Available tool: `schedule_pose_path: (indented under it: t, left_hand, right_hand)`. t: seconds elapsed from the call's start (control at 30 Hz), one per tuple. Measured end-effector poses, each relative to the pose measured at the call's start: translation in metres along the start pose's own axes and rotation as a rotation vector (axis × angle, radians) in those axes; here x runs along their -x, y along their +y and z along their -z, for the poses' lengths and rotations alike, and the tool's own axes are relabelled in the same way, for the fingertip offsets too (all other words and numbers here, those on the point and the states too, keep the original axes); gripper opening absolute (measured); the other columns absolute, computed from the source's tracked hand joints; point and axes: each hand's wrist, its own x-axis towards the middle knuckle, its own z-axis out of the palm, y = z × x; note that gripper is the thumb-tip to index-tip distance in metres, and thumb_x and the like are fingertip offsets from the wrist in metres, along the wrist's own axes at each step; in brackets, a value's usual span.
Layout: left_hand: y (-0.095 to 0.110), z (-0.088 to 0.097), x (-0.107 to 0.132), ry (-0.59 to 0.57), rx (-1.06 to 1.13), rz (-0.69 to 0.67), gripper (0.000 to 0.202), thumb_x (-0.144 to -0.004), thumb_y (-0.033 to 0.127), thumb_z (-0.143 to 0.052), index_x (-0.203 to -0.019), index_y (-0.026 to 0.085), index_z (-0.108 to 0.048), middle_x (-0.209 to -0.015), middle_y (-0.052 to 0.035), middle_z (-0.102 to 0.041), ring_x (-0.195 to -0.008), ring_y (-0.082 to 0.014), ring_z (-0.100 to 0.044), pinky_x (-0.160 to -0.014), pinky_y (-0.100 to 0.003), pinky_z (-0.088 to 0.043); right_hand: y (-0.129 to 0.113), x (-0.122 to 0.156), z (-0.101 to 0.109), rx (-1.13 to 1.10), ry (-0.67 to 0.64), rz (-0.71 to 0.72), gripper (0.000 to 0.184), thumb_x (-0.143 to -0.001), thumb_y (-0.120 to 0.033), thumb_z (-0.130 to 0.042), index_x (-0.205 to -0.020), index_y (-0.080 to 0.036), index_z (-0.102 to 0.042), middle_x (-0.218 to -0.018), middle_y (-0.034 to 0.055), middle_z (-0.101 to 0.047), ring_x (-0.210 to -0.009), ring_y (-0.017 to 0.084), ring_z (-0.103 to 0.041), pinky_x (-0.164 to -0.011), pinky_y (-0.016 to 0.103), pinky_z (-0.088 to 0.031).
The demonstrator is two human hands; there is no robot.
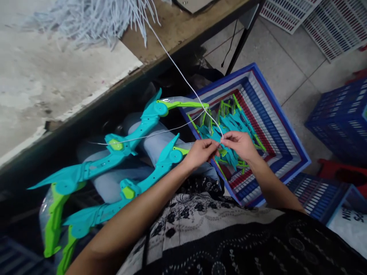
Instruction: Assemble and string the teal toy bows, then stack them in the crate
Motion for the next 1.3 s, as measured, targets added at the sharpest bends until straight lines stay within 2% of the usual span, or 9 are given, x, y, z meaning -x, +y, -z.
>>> schedule_pose_path:
  t: [0.13, 0.23, 0.33, 0.57, 0.8, 0.97, 1.1, 1.2, 1.3]
  left_hand:
    - [-0.025, -0.014, 0.007, -0.036, 0.223, 0.332, 0.017, -0.086, 0.023, -0.06, -0.074, 0.011, -0.063, -0.066, -0.0034, -0.064, -0.053, -0.0096, -0.058, -0.049, -0.02, -0.046]
    - [-0.04, -0.022, 0.004, -0.01, 0.424, 0.416, 0.005, -0.085, 0.011, -0.06, -0.083, 0.009, -0.065, -0.072, -0.0055, -0.067, -0.06, -0.0106, -0.063, -0.057, -0.021, -0.052]
    - [-0.046, -0.025, -0.003, 0.007, 0.538, 0.419, 0.008, -0.085, 0.005, -0.058, -0.084, 0.008, -0.065, -0.074, -0.007, -0.067, -0.06, -0.0108, -0.064, -0.059, -0.021, -0.053]
    - [-0.047, -0.027, -0.008, 0.004, 0.577, 0.413, 0.024, -0.089, 0.001, -0.046, -0.079, 0.006, -0.066, -0.071, -0.0074, -0.068, -0.058, -0.011, -0.064, -0.057, -0.021, -0.052]
    - [-0.057, -0.026, -0.011, -0.073, 0.627, 0.353, 0.01, -0.083, 0.008, -0.063, -0.075, 0.007, -0.068, -0.071, -0.0083, -0.07, -0.061, -0.0107, -0.064, -0.063, -0.021, -0.053]
    - [-0.058, -0.026, -0.014, -0.082, 0.611, 0.324, 0.004, -0.077, 0.01, -0.072, -0.078, 0.009, -0.068, -0.071, -0.0055, -0.07, -0.063, -0.0098, -0.065, -0.066, -0.021, -0.052]
    - [-0.053, -0.028, -0.016, -0.037, 0.491, 0.32, 0.013, -0.075, 0.015, -0.074, -0.071, 0.009, -0.064, -0.063, -0.0028, -0.066, -0.057, -0.0093, -0.063, -0.062, -0.021, -0.051]
    - [-0.045, -0.019, -0.002, -0.041, 0.322, 0.332, 0.02, -0.077, 0.021, -0.07, -0.063, 0.012, -0.06, -0.058, -0.0027, -0.064, -0.052, -0.0103, -0.059, -0.055, -0.023, -0.049]
    - [-0.031, 0.012, 0.042, -0.052, 0.233, 0.239, 0.021, -0.07, 0.029, -0.074, -0.06, 0.015, -0.061, -0.068, -0.0055, -0.069, -0.06, -0.0129, -0.061, -0.056, -0.024, -0.048]
  right_hand:
    - [0.014, 0.026, 0.006, 0.23, 0.127, 0.09, 0.02, -0.075, -0.038, -0.071, -0.073, -0.018, -0.069, -0.072, 0.001, -0.068, -0.065, 0.013, -0.061, -0.062, 0.026, -0.049]
    - [0.028, 0.044, 0.005, 0.324, 0.169, 0.148, 0.016, -0.08, -0.033, -0.067, -0.073, -0.018, -0.069, -0.073, 0.0018, -0.069, -0.066, 0.014, -0.061, -0.062, 0.026, -0.049]
    - [0.04, 0.053, 0.001, 0.383, 0.218, 0.199, 0.015, -0.082, -0.03, -0.065, -0.073, -0.019, -0.068, -0.073, 0.0017, -0.069, -0.065, 0.014, -0.061, -0.061, 0.026, -0.048]
    - [0.051, 0.054, -0.006, 0.439, 0.271, 0.292, 0.013, -0.086, -0.027, -0.063, -0.075, -0.02, -0.068, -0.073, 0.0009, -0.067, -0.067, 0.014, -0.061, -0.062, 0.026, -0.048]
    - [0.056, 0.055, -0.008, 0.631, 0.28, 0.498, 0.014, -0.09, -0.024, -0.059, -0.08, -0.02, -0.069, -0.083, 0.0046, -0.066, -0.08, 0.017, -0.063, -0.071, 0.031, -0.052]
    - [0.059, 0.055, -0.006, 0.711, 0.188, 0.496, 0.016, -0.092, -0.026, -0.055, -0.084, -0.021, -0.069, -0.107, 0.009, -0.066, -0.1, 0.021, -0.062, -0.082, 0.038, -0.054]
    - [0.061, 0.054, -0.003, 0.685, 0.087, 0.427, 0.014, -0.092, -0.029, -0.054, -0.095, -0.022, -0.065, -0.11, 0.0091, -0.067, -0.104, 0.022, -0.062, -0.092, 0.042, -0.052]
    - [0.064, 0.052, 0.001, 0.695, 0.094, 0.404, 0.022, -0.091, -0.032, -0.056, -0.109, -0.021, -0.061, -0.106, 0.0094, -0.069, -0.099, 0.022, -0.064, -0.087, 0.04, -0.054]
    - [0.064, 0.048, 0.007, 0.707, 0.1, 0.391, 0.043, -0.09, -0.033, -0.059, -0.13, -0.021, -0.049, -0.109, 0.0101, -0.068, -0.093, 0.021, -0.066, -0.082, 0.037, -0.055]
